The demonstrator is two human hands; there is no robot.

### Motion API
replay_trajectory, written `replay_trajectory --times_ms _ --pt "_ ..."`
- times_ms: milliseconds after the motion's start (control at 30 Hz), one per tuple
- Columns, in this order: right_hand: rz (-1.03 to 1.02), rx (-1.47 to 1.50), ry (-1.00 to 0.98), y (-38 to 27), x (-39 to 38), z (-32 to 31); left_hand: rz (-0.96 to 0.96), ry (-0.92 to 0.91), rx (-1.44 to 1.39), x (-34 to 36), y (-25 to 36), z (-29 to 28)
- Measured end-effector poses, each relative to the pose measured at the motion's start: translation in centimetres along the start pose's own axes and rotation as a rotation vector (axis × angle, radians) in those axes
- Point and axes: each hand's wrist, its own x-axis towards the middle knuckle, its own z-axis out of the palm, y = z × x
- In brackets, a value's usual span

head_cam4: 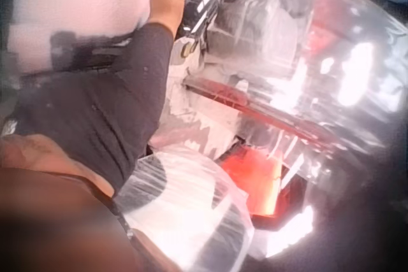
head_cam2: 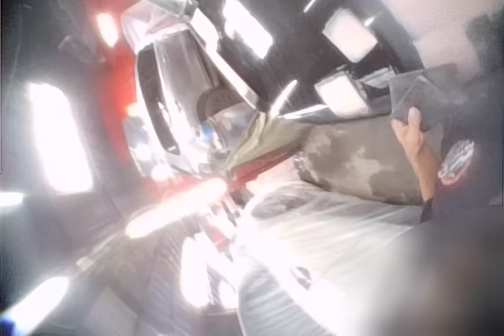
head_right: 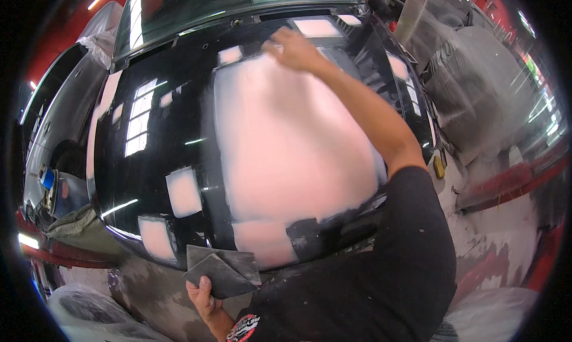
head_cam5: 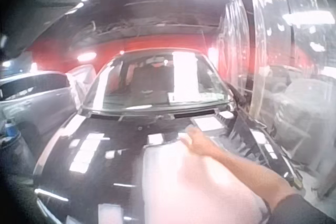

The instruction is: The person mixes a white paste with a red hardener on a metal mixing card, then uses a spreader to apply the filler to a damaged area on a car's rear quarter panel. The person repeatedly smooths the filler over the panel surface.

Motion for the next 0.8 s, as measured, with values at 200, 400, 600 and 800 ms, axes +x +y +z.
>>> replay_trajectory --times_ms 200,400,600,800 --pt "0.342 -0.281 -0.138 6.0 5.4 7.7 0.000 0.210 -0.030 -2.6 0.1 -2.0" --pt "0.254 -0.270 -0.142 3.8 0.8 7.4 -0.056 0.273 -0.037 -2.4 0.4 -3.1" --pt "0.043 -0.267 -0.070 -3.0 -15.6 5.2 -0.025 -0.006 -0.042 0.6 1.2 -3.6" --pt "0.012 -0.255 -0.112 -13.1 -31.7 2.6 -0.146 -0.251 0.003 3.9 1.5 -2.9"
